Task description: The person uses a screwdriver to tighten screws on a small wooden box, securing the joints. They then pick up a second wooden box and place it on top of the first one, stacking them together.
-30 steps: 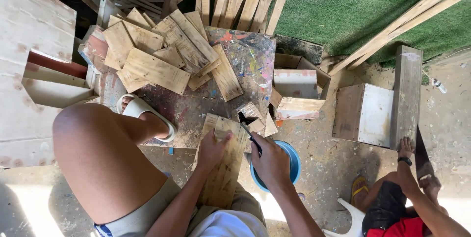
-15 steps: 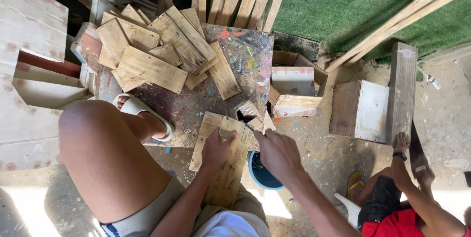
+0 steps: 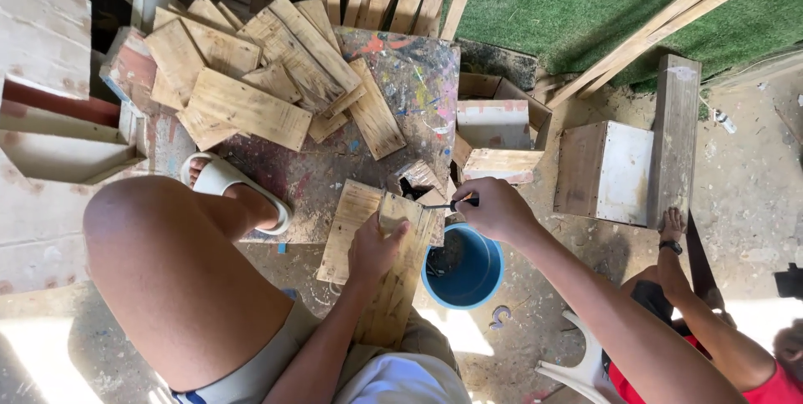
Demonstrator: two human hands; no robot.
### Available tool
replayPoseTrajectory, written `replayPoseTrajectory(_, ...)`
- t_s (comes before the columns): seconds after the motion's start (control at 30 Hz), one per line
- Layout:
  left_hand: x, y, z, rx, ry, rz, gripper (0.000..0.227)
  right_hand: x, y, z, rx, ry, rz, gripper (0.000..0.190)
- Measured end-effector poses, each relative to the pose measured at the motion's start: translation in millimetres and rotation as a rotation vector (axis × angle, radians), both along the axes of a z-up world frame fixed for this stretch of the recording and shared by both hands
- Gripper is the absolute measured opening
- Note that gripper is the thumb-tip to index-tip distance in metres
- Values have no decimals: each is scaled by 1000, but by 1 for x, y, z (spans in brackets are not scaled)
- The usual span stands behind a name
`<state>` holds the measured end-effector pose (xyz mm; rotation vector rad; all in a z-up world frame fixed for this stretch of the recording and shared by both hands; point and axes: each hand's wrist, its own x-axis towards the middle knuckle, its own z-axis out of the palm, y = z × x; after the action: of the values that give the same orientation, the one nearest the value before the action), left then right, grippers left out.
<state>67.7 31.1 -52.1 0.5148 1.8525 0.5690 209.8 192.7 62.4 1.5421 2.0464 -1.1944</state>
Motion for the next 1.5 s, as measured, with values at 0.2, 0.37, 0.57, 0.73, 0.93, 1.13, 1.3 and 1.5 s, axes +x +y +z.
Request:
replayPoseTrajectory(0.2,-2,7,3,20,7,-21,61,8,-27,-9,278,-85,657,40)
replayPoseTrajectory(0.37,-9,9,13,5,9,-60,68,5,-34,0,648,-230,1296,44)
replayPoseTrajectory(0.57,-3,3,-6,72,20,-21,59,28,-14,-26,812,-166,1352,13)
replayPoseTrajectory(0.73,-3,5,-1,90,34,-95,62,11,-25,2,783,-220,1508,14)
replayPoseTrajectory(0.93,15,-4,-28,184,38,-143,58,47,-27,-16,708,-245,1384,18)
replayPoseTrajectory(1.13,6,-2,-12,191,22,-131,56,50,-39,-8,632,-215,1213,24)
replayPoseTrajectory(1.3,-12,1,12,208,69,-130,64,25,-36,8,416,-222,1049,20)
replayPoseTrajectory(1.5,12,-9,-43,167,30,-217,56,16,-5,-8,-146,-259,186,30)
